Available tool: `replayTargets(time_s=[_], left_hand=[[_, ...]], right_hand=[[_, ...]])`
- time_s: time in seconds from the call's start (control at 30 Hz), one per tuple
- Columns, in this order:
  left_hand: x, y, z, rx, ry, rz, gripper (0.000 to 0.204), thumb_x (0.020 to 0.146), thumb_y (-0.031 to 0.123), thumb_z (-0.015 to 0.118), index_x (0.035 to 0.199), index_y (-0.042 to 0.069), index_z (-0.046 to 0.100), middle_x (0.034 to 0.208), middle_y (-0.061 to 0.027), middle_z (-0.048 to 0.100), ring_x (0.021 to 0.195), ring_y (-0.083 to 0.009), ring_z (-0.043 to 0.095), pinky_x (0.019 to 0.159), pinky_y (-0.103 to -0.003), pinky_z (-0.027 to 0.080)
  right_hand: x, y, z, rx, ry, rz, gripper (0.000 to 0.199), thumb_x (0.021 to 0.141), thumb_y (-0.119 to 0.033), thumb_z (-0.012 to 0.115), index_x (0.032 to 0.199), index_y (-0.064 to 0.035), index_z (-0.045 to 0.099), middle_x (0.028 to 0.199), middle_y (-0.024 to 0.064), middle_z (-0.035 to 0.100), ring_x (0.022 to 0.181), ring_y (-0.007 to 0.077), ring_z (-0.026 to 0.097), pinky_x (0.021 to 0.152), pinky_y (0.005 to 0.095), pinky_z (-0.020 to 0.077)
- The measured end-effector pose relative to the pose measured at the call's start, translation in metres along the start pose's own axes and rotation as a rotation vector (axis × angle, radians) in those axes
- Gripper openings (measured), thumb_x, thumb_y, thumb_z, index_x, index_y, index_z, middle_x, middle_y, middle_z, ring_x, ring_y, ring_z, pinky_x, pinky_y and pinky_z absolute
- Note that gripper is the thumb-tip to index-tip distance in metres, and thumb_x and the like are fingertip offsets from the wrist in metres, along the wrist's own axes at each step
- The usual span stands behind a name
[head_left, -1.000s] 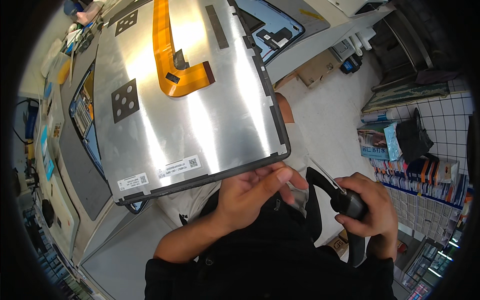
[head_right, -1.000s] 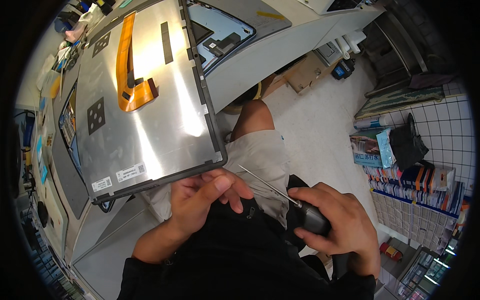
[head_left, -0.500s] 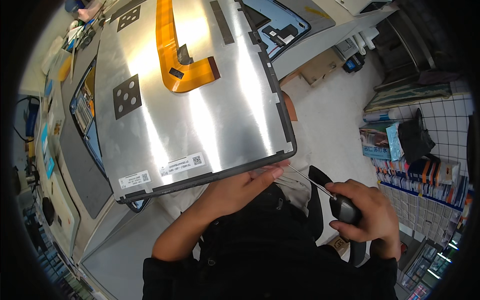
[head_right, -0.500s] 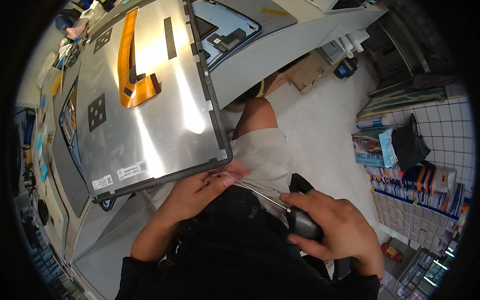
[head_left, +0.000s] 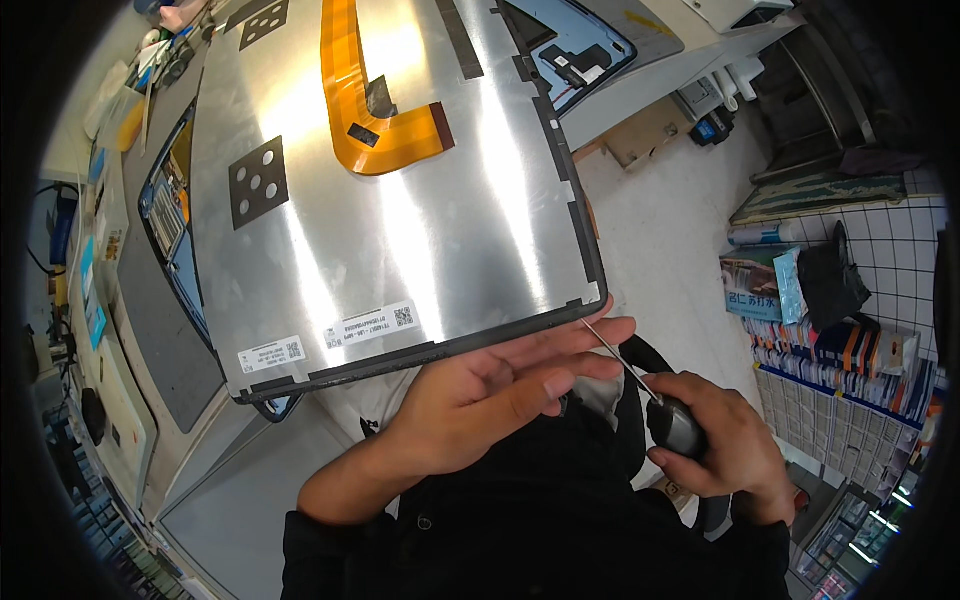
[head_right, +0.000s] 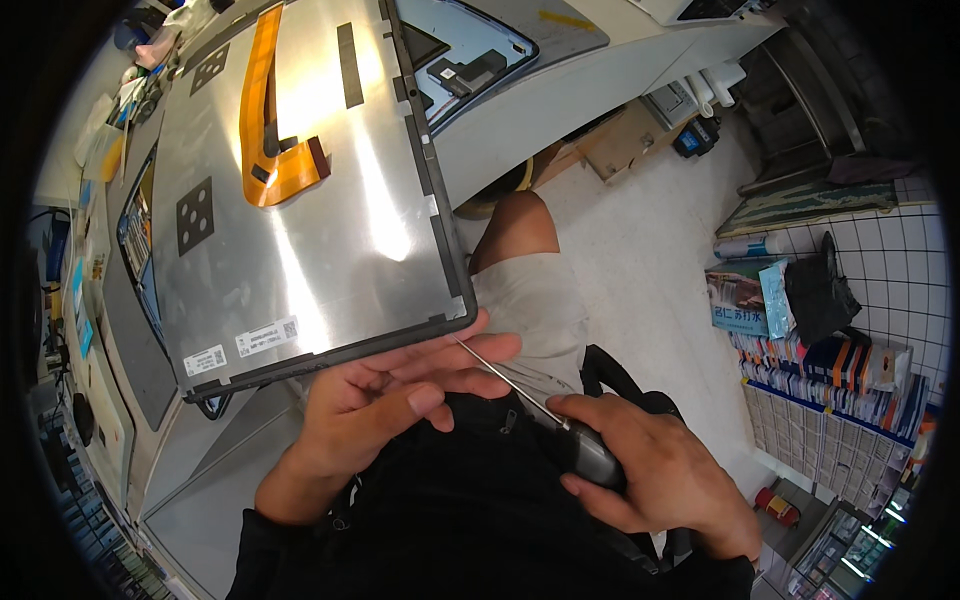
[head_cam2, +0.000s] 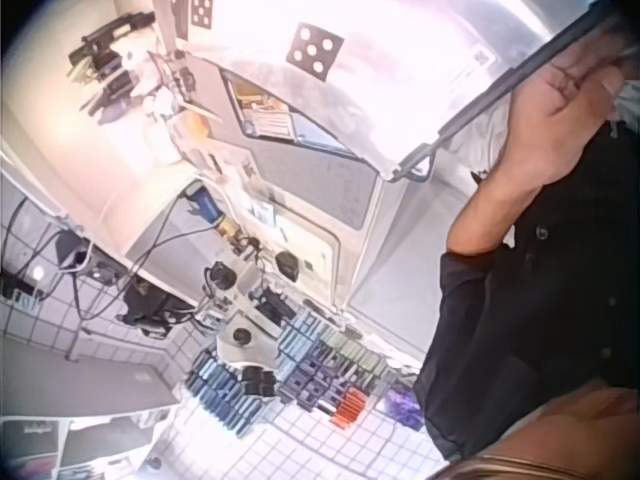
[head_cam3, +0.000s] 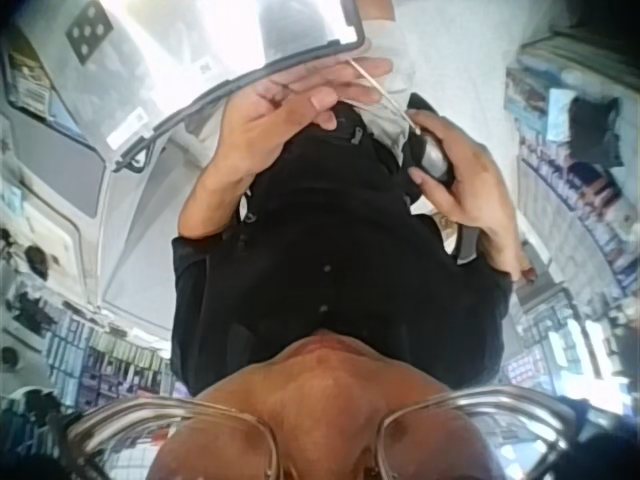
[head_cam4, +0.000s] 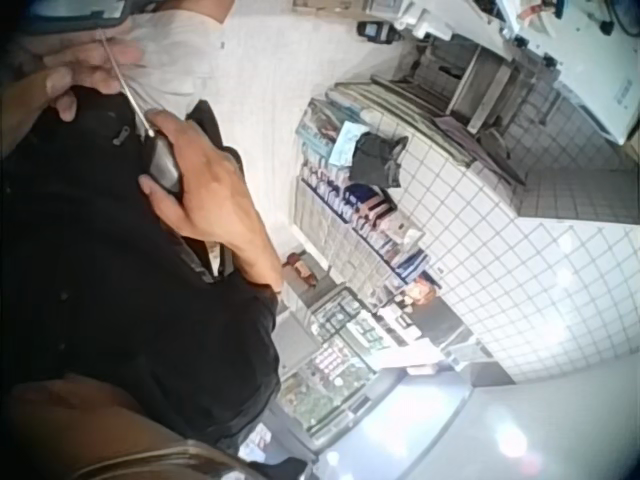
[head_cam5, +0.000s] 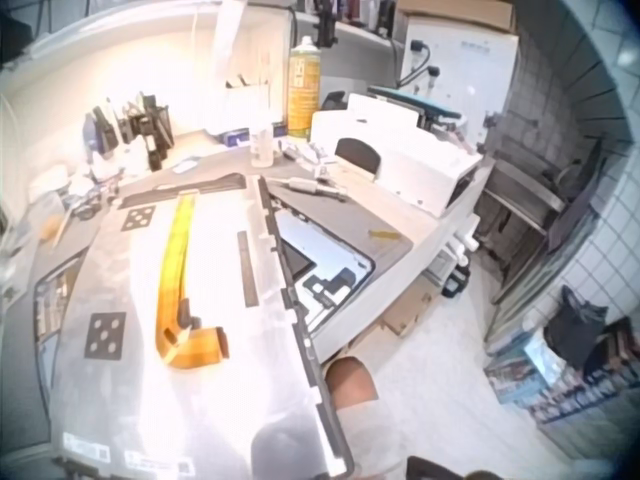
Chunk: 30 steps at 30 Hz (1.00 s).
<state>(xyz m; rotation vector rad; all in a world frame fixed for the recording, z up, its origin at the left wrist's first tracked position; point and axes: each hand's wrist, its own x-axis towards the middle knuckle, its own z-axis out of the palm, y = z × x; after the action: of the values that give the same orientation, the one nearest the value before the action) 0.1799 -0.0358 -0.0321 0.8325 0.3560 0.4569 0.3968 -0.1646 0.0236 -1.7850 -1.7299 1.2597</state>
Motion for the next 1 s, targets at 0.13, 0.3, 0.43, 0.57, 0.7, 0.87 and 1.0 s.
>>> replayTargets(time_s=[0.13,0.3,0.43,0.57,0.7,0.87,1.0], left_hand=[[-0.001,-0.002,-0.001,0.01,-0.012,-0.001,0.048,0.094,0.007,0.049,0.14,-0.004,0.037,0.137,-0.0253,0.047,0.113,-0.0265,0.06,0.076,-0.022,0.05],[0.001,-0.002,-0.002,0.023,-0.036,0.017,0.05,0.094,0.007,0.049,0.141,-0.003,0.035,0.135,-0.0251,0.048,0.113,-0.0257,0.059,0.077,-0.021,0.049],[0.0,-0.002,-0.001,0.027,-0.028,0.035,0.051,0.093,0.006,0.049,0.141,-0.004,0.035,0.134,-0.025,0.05,0.114,-0.0263,0.059,0.075,-0.021,0.049],[0.0,-0.002,-0.001,0.017,-0.024,0.024,0.051,0.093,0.005,0.049,0.141,-0.004,0.034,0.134,-0.0247,0.05,0.116,-0.0269,0.058,0.075,-0.02,0.049],[0.0,-0.002,-0.001,0.003,-0.021,0.019,0.051,0.093,0.006,0.05,0.141,-0.004,0.035,0.134,-0.0244,0.05,0.115,-0.0268,0.059,0.075,-0.02,0.049],[0.0,0.0,0.0,0.004,-0.013,0.005,0.051,0.092,0.006,0.051,0.141,-0.003,0.036,0.133,-0.0246,0.051,0.113,-0.0262,0.06,0.075,-0.02,0.048],[0.0,-0.001,0.0,-0.003,-0.013,0.005,0.051,0.092,0.007,0.051,0.14,-0.002,0.037,0.133,-0.0245,0.051,0.112,-0.0257,0.06,0.075,-0.02,0.048]], right_hand=[[-0.001,-0.001,-0.001,0.02,-0.049,0.032,0.059,0.075,-0.02,0.073,0.127,-0.006,0.049,0.105,0.0172,0.062,0.085,0.0323,0.066,0.072,0.0366,0.0537],[-0.003,-0.002,-0.001,-0.009,-0.007,-0.036,0.059,0.075,-0.021,0.074,0.127,-0.0059,0.05,0.104,0.017,0.062,0.084,0.0321,0.066,0.071,0.0362,0.0538],[-0.001,-0.003,0.0,-0.01,-0.003,-0.026,0.059,0.076,-0.021,0.073,0.127,-0.0056,0.049,0.104,0.0165,0.062,0.083,0.0321,0.066,0.07,0.0356,0.0538],[0.001,-0.005,-0.002,-0.038,-0.009,-0.007,0.058,0.077,-0.02,0.072,0.127,-0.0054,0.048,0.104,0.0165,0.061,0.082,0.0321,0.066,0.069,0.0355,0.0537],[0.001,-0.007,-0.001,-0.039,-0.002,-0.005,0.057,0.077,-0.019,0.072,0.127,-0.0052,0.048,0.104,0.0167,0.061,0.081,0.0324,0.066,0.068,0.0357,0.0536],[0.002,-0.011,-0.002,-0.042,-0.016,0.013,0.056,0.077,-0.019,0.072,0.126,-0.0051,0.049,0.102,0.0169,0.061,0.08,0.0324,0.066,0.068,0.0357,0.0537],[0.002,-0.012,-0.001,-0.043,-0.014,0.009,0.055,0.077,-0.019,0.072,0.126,-0.0048,0.049,0.101,0.017,0.061,0.08,0.0326,0.066,0.068,0.036,0.0538]])
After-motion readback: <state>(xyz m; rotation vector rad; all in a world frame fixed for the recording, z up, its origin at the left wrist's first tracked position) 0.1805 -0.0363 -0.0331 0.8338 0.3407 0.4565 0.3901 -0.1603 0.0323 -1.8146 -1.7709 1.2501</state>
